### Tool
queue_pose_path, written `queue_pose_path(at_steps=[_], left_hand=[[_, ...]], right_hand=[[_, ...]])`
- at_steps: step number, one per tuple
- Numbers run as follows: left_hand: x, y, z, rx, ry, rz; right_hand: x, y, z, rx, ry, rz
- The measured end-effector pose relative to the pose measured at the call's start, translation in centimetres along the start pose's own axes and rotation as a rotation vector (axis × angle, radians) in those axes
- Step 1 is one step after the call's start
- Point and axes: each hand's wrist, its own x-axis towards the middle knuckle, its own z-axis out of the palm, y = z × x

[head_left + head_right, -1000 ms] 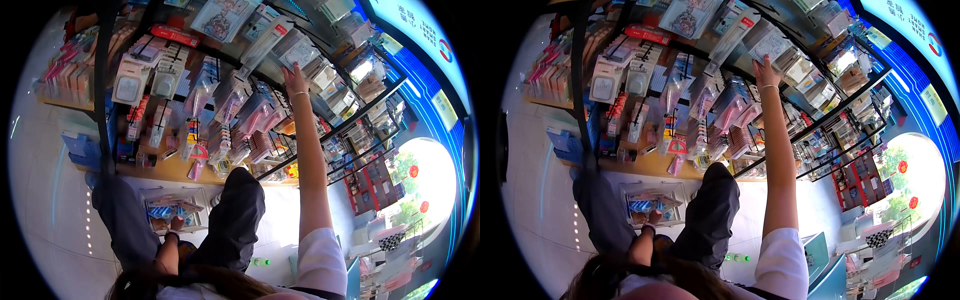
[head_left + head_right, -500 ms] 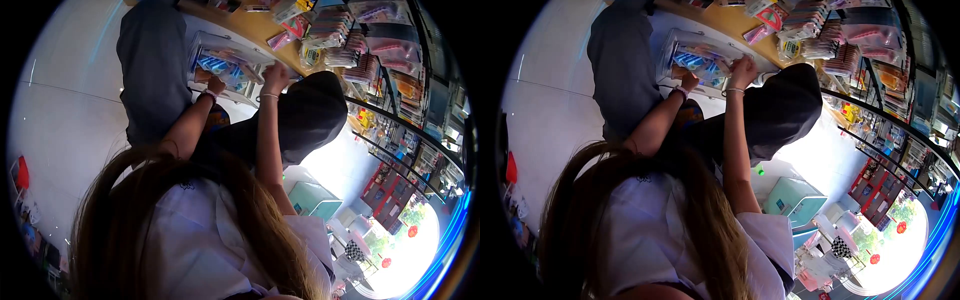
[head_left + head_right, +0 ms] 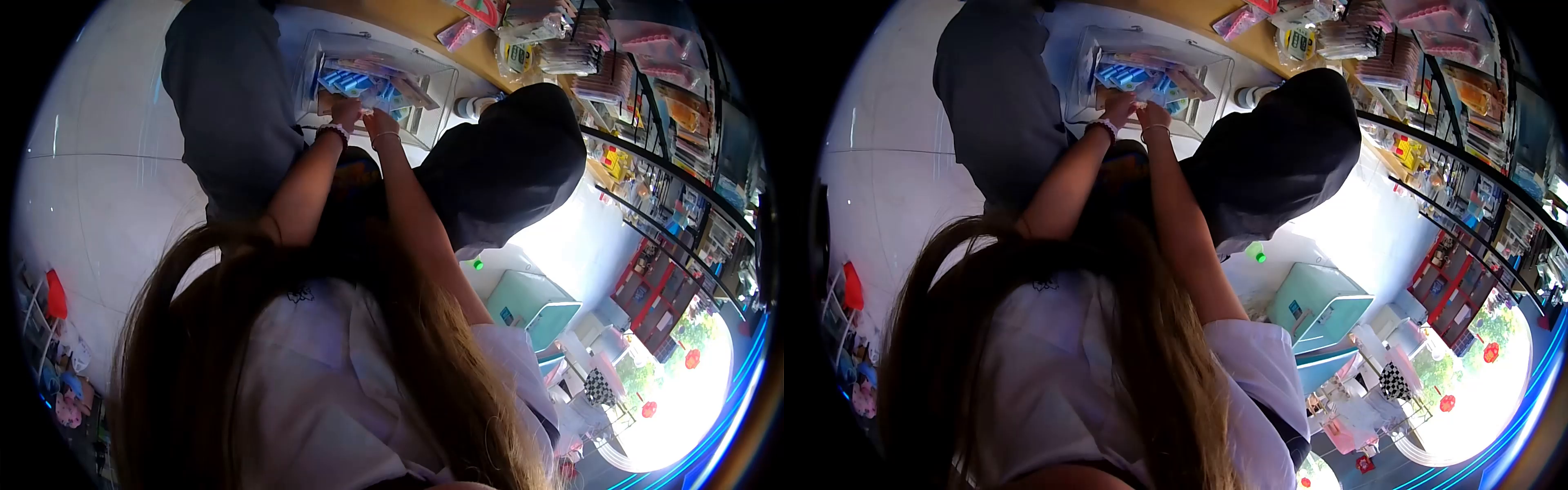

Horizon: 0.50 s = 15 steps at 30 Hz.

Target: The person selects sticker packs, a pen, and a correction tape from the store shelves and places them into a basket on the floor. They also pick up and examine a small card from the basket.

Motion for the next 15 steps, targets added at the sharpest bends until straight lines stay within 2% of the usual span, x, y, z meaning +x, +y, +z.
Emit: queue_pose_path(at_steps=[1,2,3,4,5,6,7,8,9,10,11,12,13,15], left_hand=[[-0.2,2.3,0.6,-0.300,0.017,-0.349],[-0.5,10.6,1.1,-0.605,0.149,-0.693],[-0.4,10.3,1.7,-0.618,0.227,-0.664],[-0.3,8.6,1.3,-0.554,0.225,-0.678],[0.2,7.6,0.6,-0.423,0.101,-0.721],[0.0,11.4,1.1,-0.583,0.168,-0.824],[-0.2,11.7,0.8,-0.533,0.094,-0.852],[0.5,8.6,0.3,-0.613,-0.063,-0.799],[0.4,9.5,-0.3,-0.690,-0.212,-0.751],[0.4,10.1,-0.1,-0.528,-0.091,-0.846],[0.1,14.2,0.5,-0.373,0.035,-0.942],[0.0,13.7,0.6,-0.280,0.020,-0.897],[0.1,13.0,0.8,-0.299,0.050,-0.899],[0.1,10.4,0.6,0.321,-0.035,-0.483]], right_hand=[[0.0,-0.3,-0.5,0.053,0.040,-0.006],[0.5,0.6,0.8,0.970,-0.073,0.141],[0.9,1.3,1.9,1.866,-0.031,0.395],[1.0,0.9,1.4,1.878,-0.086,0.499],[1.4,1.5,2.2,1.912,-0.183,0.440],[0.9,0.9,1.3,1.851,-0.178,0.542],[1.3,1.3,1.9,1.814,-0.195,0.570],[1.3,1.2,1.3,1.832,-0.205,0.526],[0.6,1.2,0.9,1.846,-0.221,0.495],[0.4,0.8,0.7,1.796,-0.215,0.463],[-0.1,0.6,0.1,1.735,-0.215,0.437],[-0.5,1.9,0.6,1.401,-0.306,-0.002],[-0.1,2.4,0.5,1.381,-0.336,-0.004],[0.8,2.0,0.9,1.636,-0.410,0.247]])
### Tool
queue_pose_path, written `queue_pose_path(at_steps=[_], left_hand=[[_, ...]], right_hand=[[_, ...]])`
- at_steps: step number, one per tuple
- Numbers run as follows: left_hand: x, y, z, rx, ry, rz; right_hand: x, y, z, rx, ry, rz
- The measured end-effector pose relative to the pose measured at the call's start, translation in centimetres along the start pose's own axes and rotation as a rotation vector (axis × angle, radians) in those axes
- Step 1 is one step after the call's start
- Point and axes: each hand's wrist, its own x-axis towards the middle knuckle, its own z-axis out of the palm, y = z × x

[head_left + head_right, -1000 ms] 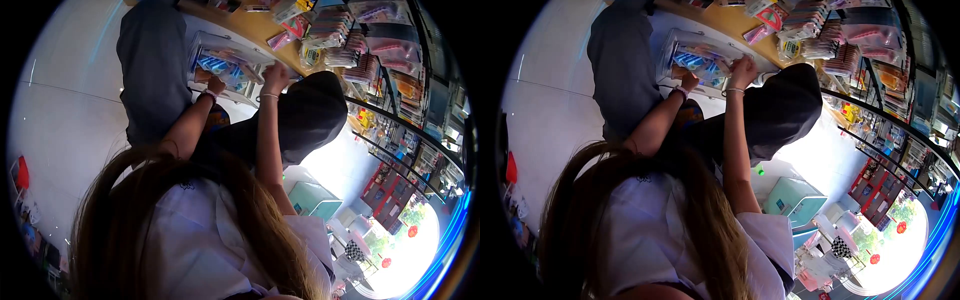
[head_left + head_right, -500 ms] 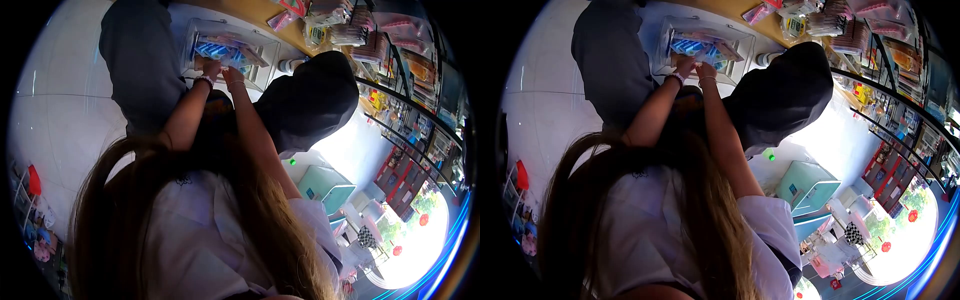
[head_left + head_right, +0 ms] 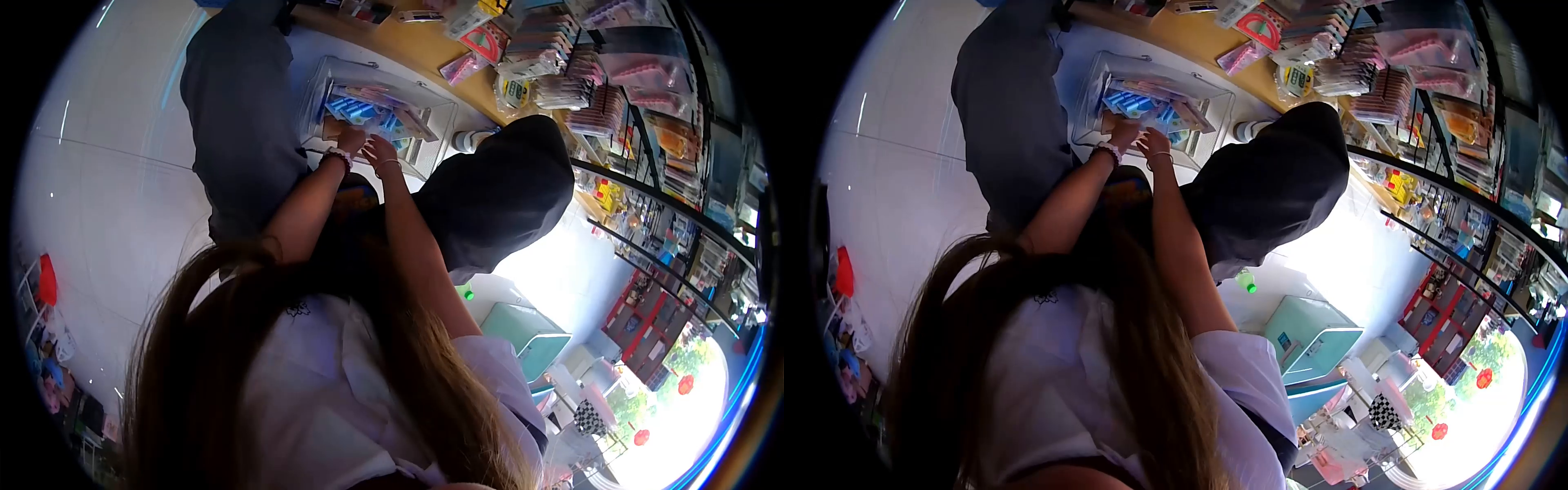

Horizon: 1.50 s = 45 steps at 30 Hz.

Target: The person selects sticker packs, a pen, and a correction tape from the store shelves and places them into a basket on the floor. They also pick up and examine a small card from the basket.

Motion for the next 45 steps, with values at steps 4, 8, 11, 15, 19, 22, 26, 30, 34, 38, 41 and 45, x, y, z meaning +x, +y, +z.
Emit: queue_pose_path(at_steps=[4,8,11,15,19,22,26,30,34,38,41,45], left_hand=[[-0.6,1.2,-0.6,-0.067,-0.072,-0.175],[2.8,-3.2,1.0,-0.085,-0.077,-0.083],[1.1,-1.3,1.1,-0.024,0.045,-0.221],[-0.5,-0.7,0.7,-0.577,0.032,-0.420],[-0.8,-2.4,1.4,-0.339,0.000,-0.124],[-0.1,-6.1,4.2,-0.123,-0.014,0.170],[-5.9,2.7,-0.1,0.474,-0.043,0.408],[-8.0,6.6,-1.1,0.371,0.030,0.375],[-6.3,7.2,1.1,-0.286,-0.055,0.140],[-6.0,12.8,1.4,-1.039,0.235,-0.324],[-5.8,14.5,0.7,-1.110,0.072,-0.259],[-10.2,22.8,-2.8,-1.208,0.063,0.128]], right_hand=[[-0.8,-0.7,3.1,0.050,0.300,0.009],[1.3,0.4,1.2,0.046,0.344,0.003],[4.3,3.1,-2.6,-0.600,0.184,-0.211],[3.7,4.5,-2.3,-0.602,0.324,-0.047],[-3.6,0.1,6.2,0.125,0.721,0.064],[-2.0,1.4,4.4,0.044,0.826,0.012],[-0.4,2.3,2.5,0.416,0.657,0.029],[-0.8,2.7,0.7,0.320,0.341,0.064],[0.3,1.6,0.9,0.301,0.235,-0.112],[3.0,-0.6,-0.6,-0.727,0.533,-0.274],[-10.2,-8.6,13.0,-0.350,0.718,-0.683],[-13.5,-13.2,15.9,-0.418,0.506,-1.129]])
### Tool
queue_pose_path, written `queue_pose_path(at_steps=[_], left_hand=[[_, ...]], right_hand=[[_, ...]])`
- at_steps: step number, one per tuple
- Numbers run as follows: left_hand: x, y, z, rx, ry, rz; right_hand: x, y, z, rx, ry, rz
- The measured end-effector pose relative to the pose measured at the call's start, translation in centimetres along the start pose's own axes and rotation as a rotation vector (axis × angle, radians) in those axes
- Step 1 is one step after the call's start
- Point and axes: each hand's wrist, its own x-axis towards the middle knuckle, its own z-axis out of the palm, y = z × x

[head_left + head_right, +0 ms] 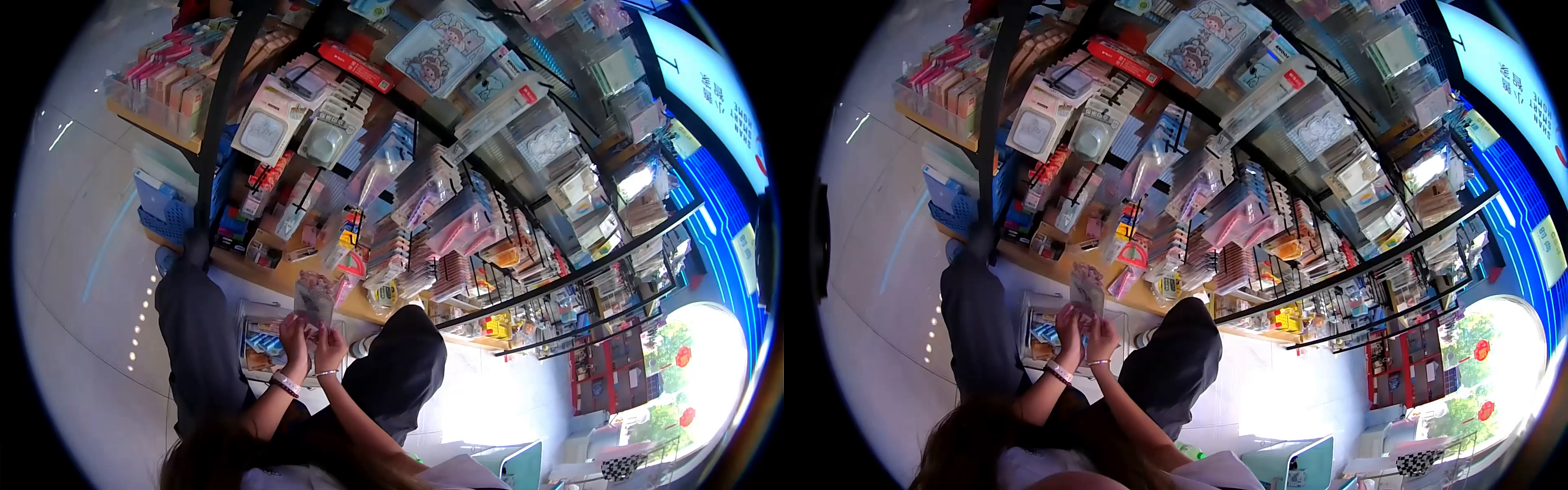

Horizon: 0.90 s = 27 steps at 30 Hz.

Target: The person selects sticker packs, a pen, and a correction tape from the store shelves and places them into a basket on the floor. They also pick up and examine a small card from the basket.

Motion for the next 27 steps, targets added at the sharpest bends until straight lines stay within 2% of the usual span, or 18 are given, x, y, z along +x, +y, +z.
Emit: queue_pose_path(at_steps=[1,2,3,5,6,8,11,12,14,17,20,23,27], left_hand=[[-0.6,1.6,1.5,-0.024,-0.018,0.193],[-1.3,4.5,3.2,-0.030,-0.119,0.230],[-1.6,6.9,5.0,-0.038,-0.133,0.242],[-2.5,11.4,8.4,-0.011,-0.316,0.429],[-3.2,13.8,10.2,-0.014,-0.333,0.437],[-4.6,18.1,14.0,0.021,-0.494,0.591],[-5.2,22.3,19.5,-0.010,-0.587,0.745],[-5.8,23.7,21.5,-0.074,-0.662,0.716],[-5.1,25.5,24.8,-0.021,-0.784,0.789],[-5.1,28.7,27.9,0.018,-0.809,0.812],[-4.8,31.5,29.7,0.038,-0.859,0.689],[-4.7,32.7,30.7,-0.022,-0.922,0.676],[-4.7,33.5,30.6,0.015,-0.908,0.639]], right_hand=[[0.7,-2.3,0.1,-0.018,-0.013,-0.038],[1.7,-4.2,0.3,-0.017,-0.031,-0.150],[2.8,-7.0,0.5,0.024,-0.078,-0.197],[4.7,-12.6,0.8,0.108,-0.173,-0.296],[5.6,-15.5,1.1,0.130,-0.189,-0.310],[7.3,-21.7,1.8,0.157,-0.219,-0.390],[11.2,-28.6,2.8,0.154,-0.231,-0.483],[12.7,-30.3,3.1,0.189,-0.242,-0.484],[14.9,-33.4,3.8,0.316,-0.303,-0.421],[17.4,-37.3,4.9,0.425,-0.367,-0.283],[18.7,-39.3,5.8,0.458,-0.373,-0.314],[18.9,-40.3,6.6,0.443,-0.348,-0.356],[19.1,-40.7,6.8,0.446,-0.342,-0.373]])
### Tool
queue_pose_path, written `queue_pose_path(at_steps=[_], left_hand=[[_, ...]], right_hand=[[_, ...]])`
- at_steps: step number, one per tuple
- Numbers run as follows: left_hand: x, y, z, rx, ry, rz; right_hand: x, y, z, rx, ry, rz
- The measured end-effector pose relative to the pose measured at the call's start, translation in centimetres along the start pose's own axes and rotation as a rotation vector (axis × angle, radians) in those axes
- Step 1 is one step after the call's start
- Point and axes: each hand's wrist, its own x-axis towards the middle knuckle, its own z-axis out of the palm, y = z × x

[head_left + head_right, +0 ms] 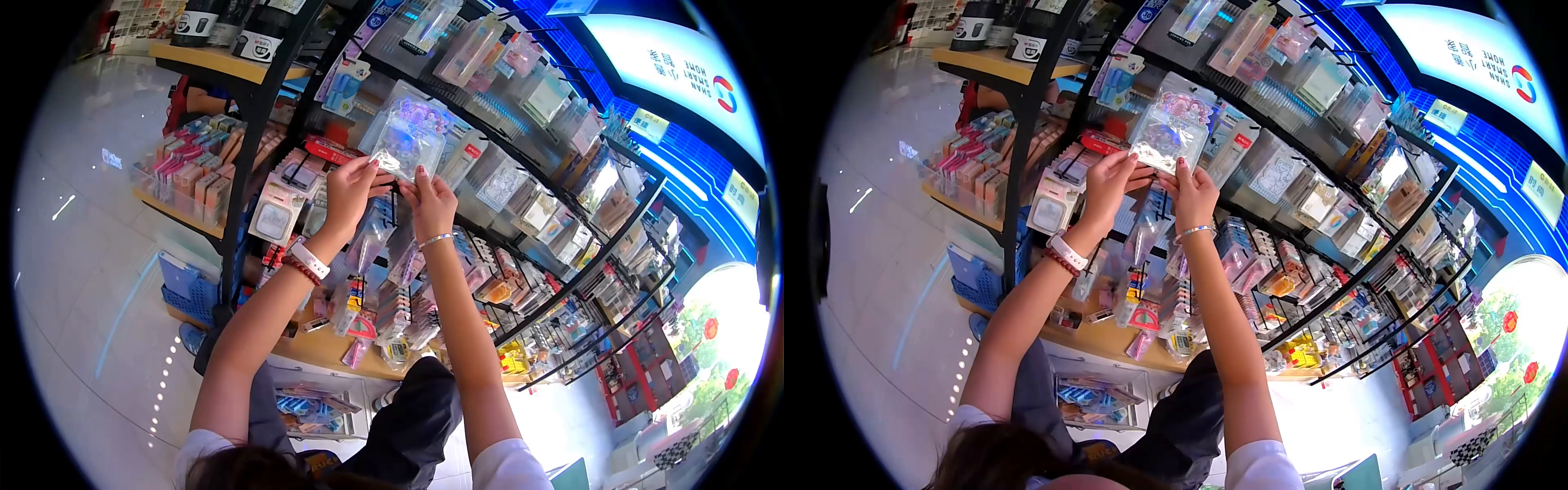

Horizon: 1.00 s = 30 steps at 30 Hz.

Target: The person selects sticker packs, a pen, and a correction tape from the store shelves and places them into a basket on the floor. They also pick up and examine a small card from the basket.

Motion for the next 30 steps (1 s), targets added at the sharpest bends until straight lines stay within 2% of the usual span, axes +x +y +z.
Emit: queue_pose_path(at_steps=[8,11,18,30], left_hand=[[-0.8,-0.8,-0.8,0.032,-0.008,0.018],[-0.4,-1.0,-0.8,0.009,0.003,-0.022],[0.0,-1.4,-1.1,0.021,-0.008,-0.051],[0.2,-0.9,-0.7,-0.093,-0.011,-0.101]], right_hand=[[-1.1,0.5,-0.1,-0.003,-0.016,-0.033],[-0.4,0.8,-0.4,0.003,0.012,0.025],[-0.1,0.8,-0.4,0.002,0.021,0.011],[0.5,0.2,-0.3,0.021,0.051,0.001]])
